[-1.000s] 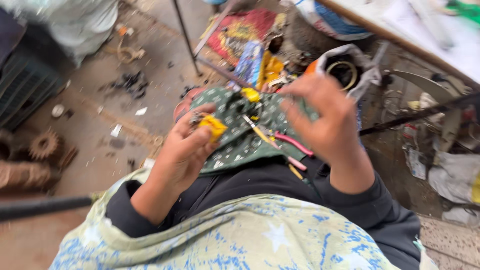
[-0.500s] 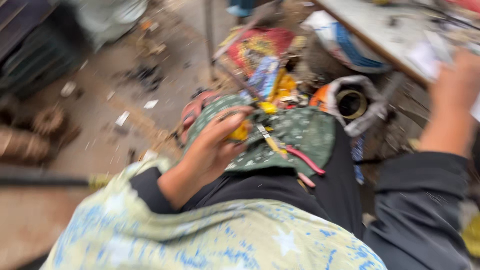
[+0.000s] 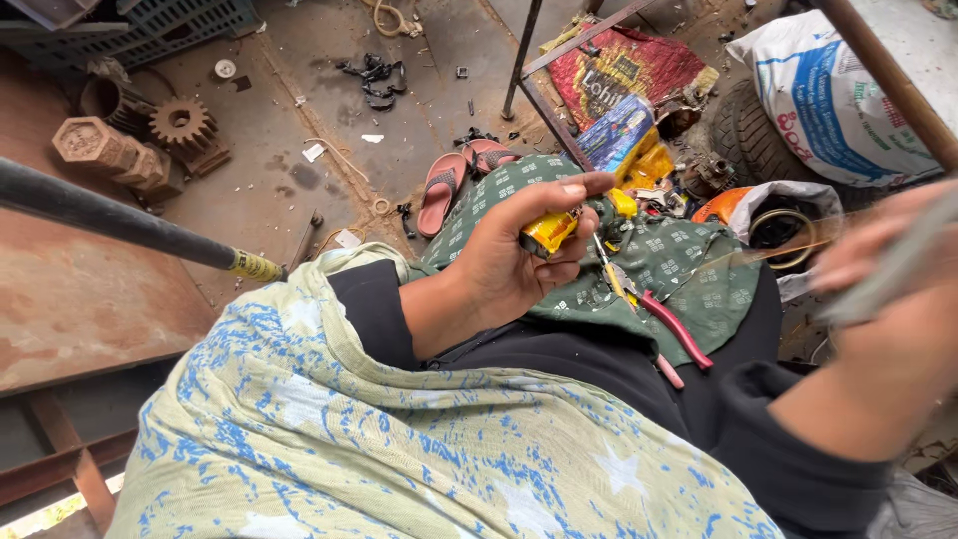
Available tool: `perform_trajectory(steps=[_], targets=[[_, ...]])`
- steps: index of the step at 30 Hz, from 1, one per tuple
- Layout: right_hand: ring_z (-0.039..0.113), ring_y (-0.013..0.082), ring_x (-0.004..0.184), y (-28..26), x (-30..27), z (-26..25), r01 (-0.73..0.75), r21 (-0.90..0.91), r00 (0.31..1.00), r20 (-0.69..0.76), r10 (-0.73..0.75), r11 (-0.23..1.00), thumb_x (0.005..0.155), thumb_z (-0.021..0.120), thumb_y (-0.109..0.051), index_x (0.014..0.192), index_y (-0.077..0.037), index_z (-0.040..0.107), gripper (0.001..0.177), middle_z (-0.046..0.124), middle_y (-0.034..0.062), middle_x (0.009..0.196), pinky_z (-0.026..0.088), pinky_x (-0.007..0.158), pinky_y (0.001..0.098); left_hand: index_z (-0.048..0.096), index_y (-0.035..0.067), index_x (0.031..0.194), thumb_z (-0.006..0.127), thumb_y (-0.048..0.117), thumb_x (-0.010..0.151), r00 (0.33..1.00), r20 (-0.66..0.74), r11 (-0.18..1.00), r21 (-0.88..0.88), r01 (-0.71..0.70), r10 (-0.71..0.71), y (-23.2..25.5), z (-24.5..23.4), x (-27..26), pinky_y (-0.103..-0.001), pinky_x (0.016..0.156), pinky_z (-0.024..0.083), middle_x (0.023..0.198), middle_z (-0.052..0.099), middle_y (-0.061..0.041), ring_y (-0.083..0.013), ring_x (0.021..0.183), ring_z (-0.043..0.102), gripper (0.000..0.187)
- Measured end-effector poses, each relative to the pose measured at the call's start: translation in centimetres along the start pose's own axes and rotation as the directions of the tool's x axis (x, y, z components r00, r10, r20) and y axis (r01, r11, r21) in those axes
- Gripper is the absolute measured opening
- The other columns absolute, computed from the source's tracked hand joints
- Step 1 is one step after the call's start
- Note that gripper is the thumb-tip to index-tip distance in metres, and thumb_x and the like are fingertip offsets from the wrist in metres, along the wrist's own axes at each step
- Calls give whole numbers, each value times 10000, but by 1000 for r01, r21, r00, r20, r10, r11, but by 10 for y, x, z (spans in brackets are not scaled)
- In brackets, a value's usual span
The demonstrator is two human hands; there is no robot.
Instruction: The person sits on the floor and uses a utility knife to scrape and clean the surface of a small yellow cylindrical electronic component. They repeatedly rotate the component in their hands to access different areas while working in a cluttered workshop environment.
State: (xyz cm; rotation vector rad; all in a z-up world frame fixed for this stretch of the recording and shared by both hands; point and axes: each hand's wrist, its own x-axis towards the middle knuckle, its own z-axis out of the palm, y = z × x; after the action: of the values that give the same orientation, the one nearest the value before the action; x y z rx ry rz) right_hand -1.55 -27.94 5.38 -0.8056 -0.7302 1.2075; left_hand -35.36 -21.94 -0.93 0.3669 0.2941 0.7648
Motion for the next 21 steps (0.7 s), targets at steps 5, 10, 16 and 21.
perform_trajectory(steps=[5, 10, 16, 21], targets=[[688, 213, 861, 85, -58, 64, 74, -430, 902, 414, 124, 900, 1023, 625, -119, 1438, -89, 443, 454, 688, 198, 1175, 600, 669, 313, 553, 83, 1198, 650, 186, 990, 998, -5, 995, -77, -68, 68, 0, 1, -9, -310, 849, 547, 973, 635, -42, -147, 901, 623, 251], [545, 76, 729, 105, -71, 65, 73, -553, 796, 534, 286, 830, 1038, 599, -61, 1612, -65, 310, 642, 714, 174, 1129, 504, 647, 252, 533, 41, 1240, 591, 57, 971, 990, 106, 980, -187, -74, 95, 1, 4, -8, -387, 1103, 498, 1202, 659, -122, -256, 1201, 626, 275], [570, 48, 680, 102, -66, 69, 230, -631, 765, 588, 263, 741, 1026, 603, -96, 1552, -43, 410, 563, 748, 108, 1082, 515, 610, 233, 503, 26, 1272, 544, -48, 978, 981, 136, 970, -219, -103, 135, 0, 8, -11, -448, 1220, 457, 1243, 605, -142, -314, 1326, 594, 306], [608, 48, 666, 101, -62, 73, 308, -676, 770, 590, 242, 669, 1011, 617, -78, 1528, -39, 439, 548, 747, 98, 1076, 525, 601, 230, 516, 8, 1243, 533, -65, 972, 979, 152, 974, -200, -104, 136, 2, 10, -11, -444, 1206, 479, 1233, 611, -147, -300, 1309, 613, 281]])
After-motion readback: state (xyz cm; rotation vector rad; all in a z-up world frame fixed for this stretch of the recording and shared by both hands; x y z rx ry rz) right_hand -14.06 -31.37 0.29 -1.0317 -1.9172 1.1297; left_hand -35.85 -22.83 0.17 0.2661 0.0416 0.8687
